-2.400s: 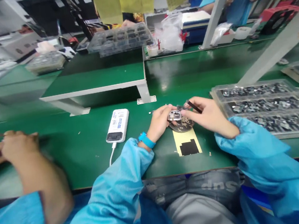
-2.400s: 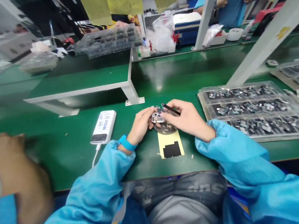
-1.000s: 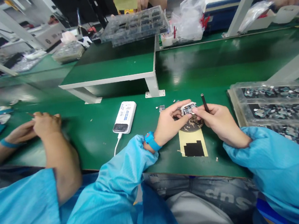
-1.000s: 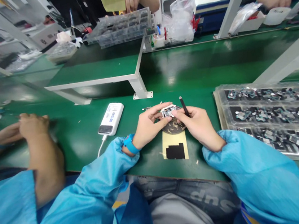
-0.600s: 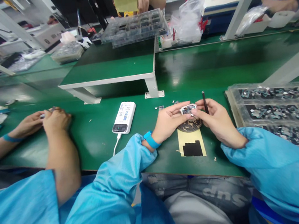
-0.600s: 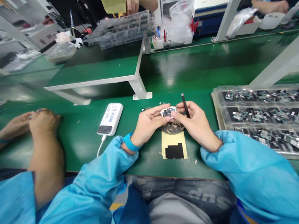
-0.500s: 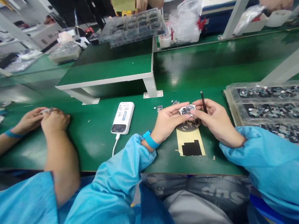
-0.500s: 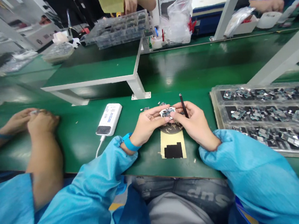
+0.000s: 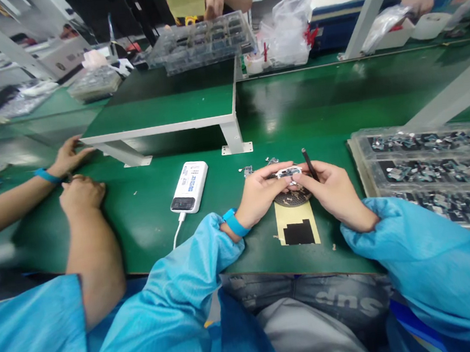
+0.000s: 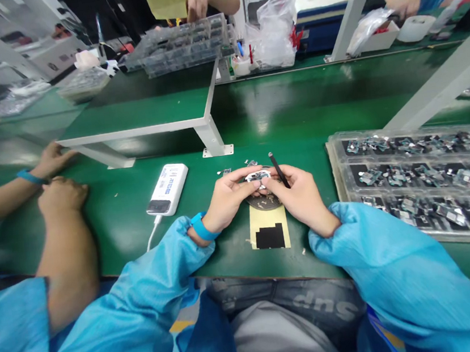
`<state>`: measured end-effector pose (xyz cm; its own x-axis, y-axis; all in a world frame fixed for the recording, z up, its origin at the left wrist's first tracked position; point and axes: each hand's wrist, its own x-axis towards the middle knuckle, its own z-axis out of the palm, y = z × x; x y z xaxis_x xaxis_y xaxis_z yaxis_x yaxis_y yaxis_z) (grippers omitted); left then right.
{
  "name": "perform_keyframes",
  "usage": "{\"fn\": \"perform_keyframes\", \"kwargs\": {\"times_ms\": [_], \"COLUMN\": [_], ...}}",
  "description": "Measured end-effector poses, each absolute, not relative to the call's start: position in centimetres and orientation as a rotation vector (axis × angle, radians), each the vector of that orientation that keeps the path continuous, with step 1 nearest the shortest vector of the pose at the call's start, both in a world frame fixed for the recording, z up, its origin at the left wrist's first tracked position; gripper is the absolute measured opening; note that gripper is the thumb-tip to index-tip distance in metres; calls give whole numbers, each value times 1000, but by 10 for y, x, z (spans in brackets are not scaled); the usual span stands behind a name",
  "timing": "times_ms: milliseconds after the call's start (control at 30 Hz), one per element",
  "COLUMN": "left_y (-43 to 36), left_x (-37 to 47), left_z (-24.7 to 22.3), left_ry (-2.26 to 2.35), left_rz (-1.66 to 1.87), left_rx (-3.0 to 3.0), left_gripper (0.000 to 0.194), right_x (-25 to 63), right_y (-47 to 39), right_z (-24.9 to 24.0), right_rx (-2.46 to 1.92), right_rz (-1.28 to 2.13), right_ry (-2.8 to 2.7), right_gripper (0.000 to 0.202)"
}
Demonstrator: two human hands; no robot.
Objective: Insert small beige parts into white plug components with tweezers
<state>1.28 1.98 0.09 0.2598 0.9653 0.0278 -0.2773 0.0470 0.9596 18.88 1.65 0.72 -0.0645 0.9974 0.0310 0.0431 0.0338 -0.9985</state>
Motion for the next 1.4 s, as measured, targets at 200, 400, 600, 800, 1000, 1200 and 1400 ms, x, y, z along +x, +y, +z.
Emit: {"fn": "perform_keyframes", "kwargs": {"times_ms": [200,400,600,800,1000,1200,1400], "left_y": [21,16,32,37,31,30,28], "left_x": [14,16,9,-2,0,-1,-2], "left_z": [2,6,-3,1,3,6,6], "left_ry": [866,880,898,1078,1068,1084,1069], "left_rz": [1173,1221,1175,1269,1297,1265,1265], "left_rx": [1219,1205,1299,1934,1921,1995,2083], "left_gripper": [42,38,40,21,21,22,25], "right_x": [187,177,178,184,188,188,189], "right_y": [16,11,20,21,20,16,18], "right_z": [6,3,-2,12,19,21,13], "right_rx": [-1229,-1211,-1232,-1244,-1185,-1170,-1034], "right_rz": [1045,1080,999,639,481,411,347], "right_ry": [-1369,-1265,-1345,-1603,-1668,-1681,-1831], "right_gripper": [29,30,32,42,15,13,9]}}
